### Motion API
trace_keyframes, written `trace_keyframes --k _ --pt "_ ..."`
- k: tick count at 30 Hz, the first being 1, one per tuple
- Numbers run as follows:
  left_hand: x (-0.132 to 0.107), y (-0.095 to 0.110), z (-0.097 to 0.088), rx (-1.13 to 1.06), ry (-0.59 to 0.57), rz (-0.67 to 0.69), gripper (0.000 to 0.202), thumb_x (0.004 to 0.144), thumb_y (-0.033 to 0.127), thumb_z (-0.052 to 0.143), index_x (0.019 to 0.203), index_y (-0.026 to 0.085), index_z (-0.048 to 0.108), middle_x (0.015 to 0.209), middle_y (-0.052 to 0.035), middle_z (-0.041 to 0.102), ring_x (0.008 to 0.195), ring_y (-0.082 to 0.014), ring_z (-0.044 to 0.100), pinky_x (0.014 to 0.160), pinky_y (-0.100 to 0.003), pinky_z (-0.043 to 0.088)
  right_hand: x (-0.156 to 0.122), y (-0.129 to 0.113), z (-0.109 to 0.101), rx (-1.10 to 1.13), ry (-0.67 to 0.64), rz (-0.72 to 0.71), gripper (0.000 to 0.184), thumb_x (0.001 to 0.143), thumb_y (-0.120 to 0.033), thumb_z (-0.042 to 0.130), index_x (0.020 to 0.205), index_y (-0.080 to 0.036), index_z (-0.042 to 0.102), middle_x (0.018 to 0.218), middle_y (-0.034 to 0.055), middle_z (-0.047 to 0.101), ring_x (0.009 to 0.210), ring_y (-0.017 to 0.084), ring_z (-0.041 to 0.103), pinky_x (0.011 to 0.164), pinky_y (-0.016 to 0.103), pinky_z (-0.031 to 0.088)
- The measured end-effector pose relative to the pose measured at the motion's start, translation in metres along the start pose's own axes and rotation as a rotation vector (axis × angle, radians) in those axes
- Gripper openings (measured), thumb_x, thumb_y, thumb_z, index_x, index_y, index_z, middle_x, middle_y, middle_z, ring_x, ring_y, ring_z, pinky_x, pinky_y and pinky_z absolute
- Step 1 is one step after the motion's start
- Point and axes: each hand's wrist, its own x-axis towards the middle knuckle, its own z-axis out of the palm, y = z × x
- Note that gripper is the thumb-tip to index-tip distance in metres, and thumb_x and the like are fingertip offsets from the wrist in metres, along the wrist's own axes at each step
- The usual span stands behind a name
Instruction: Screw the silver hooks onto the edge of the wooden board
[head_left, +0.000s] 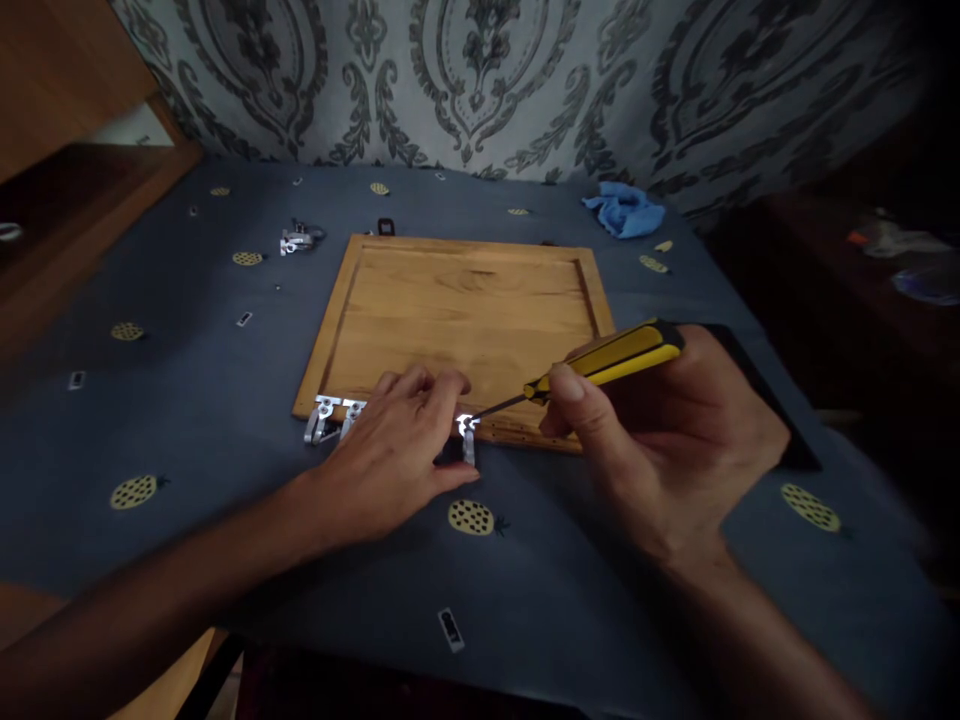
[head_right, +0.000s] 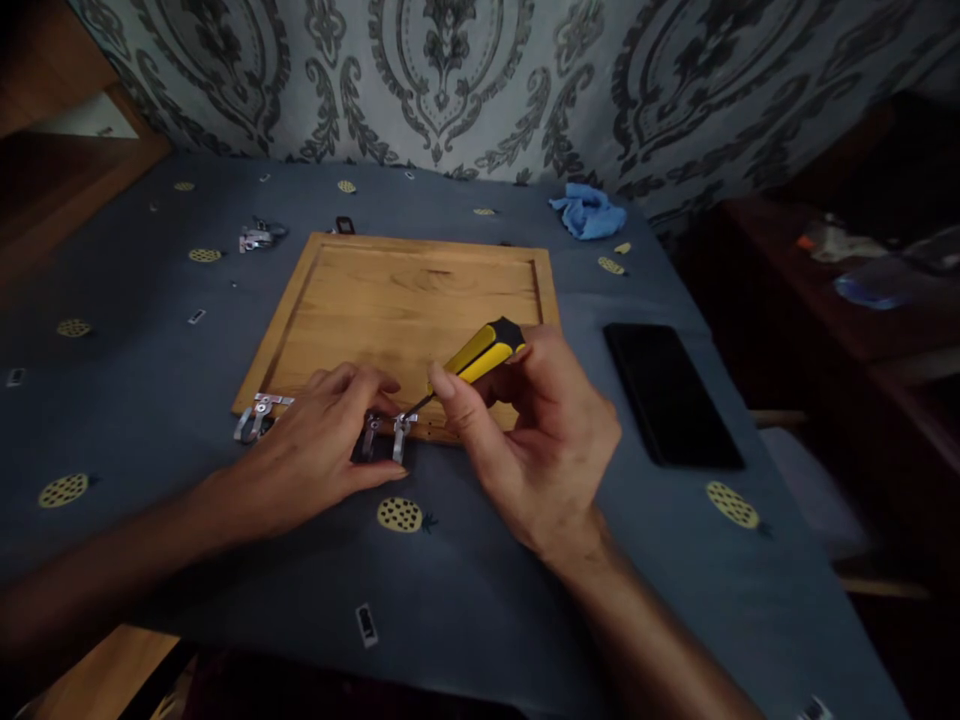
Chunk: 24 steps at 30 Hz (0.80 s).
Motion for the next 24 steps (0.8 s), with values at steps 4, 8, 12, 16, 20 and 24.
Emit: trace_keyframes --k 4,8,12,16,20,24 --pt "0.0002 -0.0002 0.0002 0.006 -0.005 0.004 0.058 0.074 0.032 0.085 0.117 0.019 0.047 0.110 -0.0076 0.062 0.109 -0.0302 0.057 0.091 -0.044 0.048 -0.0013 -0.0007 0.0009 0.012 -0.016 0.031 0.020 0.081 -0.037 0.077 0.081 -0.027 0.060 0.065 -0.0027 0.061 0.053 0.015 0.059 0.049 0.032 0.045" --pt "0.0004 -0.0001 -0.0008 0.013 -0.012 -0.001 0.056 0.075 0.032 0.084 0.116 0.020 0.048 0.108 -0.0070 0.062 0.106 -0.0297 0.057 0.089 -0.043 0.048 -0.0015 0.0032 0.0021 0.047 -0.040 0.014 0.022 0.079 -0.037 0.079 0.082 -0.027 0.060 0.066 -0.0039 0.060 0.052 0.014 0.059 0.050 0.032 0.046" --pt "0.0002 0.0001 -0.0008 0.007 -0.010 -0.007 0.055 0.075 0.032 0.084 0.116 0.020 0.049 0.106 -0.0060 0.061 0.107 -0.0296 0.057 0.089 -0.043 0.048 -0.0025 0.0051 0.0020 0.062 -0.068 -0.034 0.018 0.080 -0.034 0.079 0.085 -0.027 0.062 0.070 -0.0042 0.061 0.053 0.013 0.059 0.050 0.032 0.046" --pt "0.0001 0.0007 -0.0004 0.004 -0.005 -0.012 0.057 0.075 0.031 0.083 0.119 0.020 0.049 0.107 -0.0064 0.061 0.109 -0.0299 0.056 0.091 -0.043 0.047 -0.0029 -0.0002 -0.0014 0.037 -0.126 -0.076 0.013 0.083 -0.029 0.076 0.083 -0.027 0.064 0.069 -0.0035 0.061 0.059 0.014 0.059 0.054 0.033 0.045" --pt "-0.0002 0.0015 -0.0011 0.001 -0.013 -0.024 0.058 0.075 0.031 0.083 0.120 0.020 0.049 0.108 -0.0066 0.060 0.108 -0.0297 0.056 0.090 -0.043 0.048 -0.0023 -0.0040 -0.0042 0.025 -0.188 -0.080 0.011 0.085 -0.029 0.074 0.084 -0.027 0.063 0.069 -0.0033 0.063 0.059 0.015 0.060 0.056 0.034 0.046" --pt "-0.0001 0.0015 -0.0016 -0.009 -0.012 -0.012 0.056 0.075 0.029 0.083 0.119 0.019 0.049 0.109 -0.0068 0.060 0.107 -0.0289 0.056 0.091 -0.042 0.048 -0.0019 -0.0023 -0.0043 0.044 -0.224 -0.074 0.011 0.087 -0.029 0.071 0.083 -0.026 0.061 0.070 -0.0035 0.062 0.056 0.015 0.060 0.054 0.033 0.048"
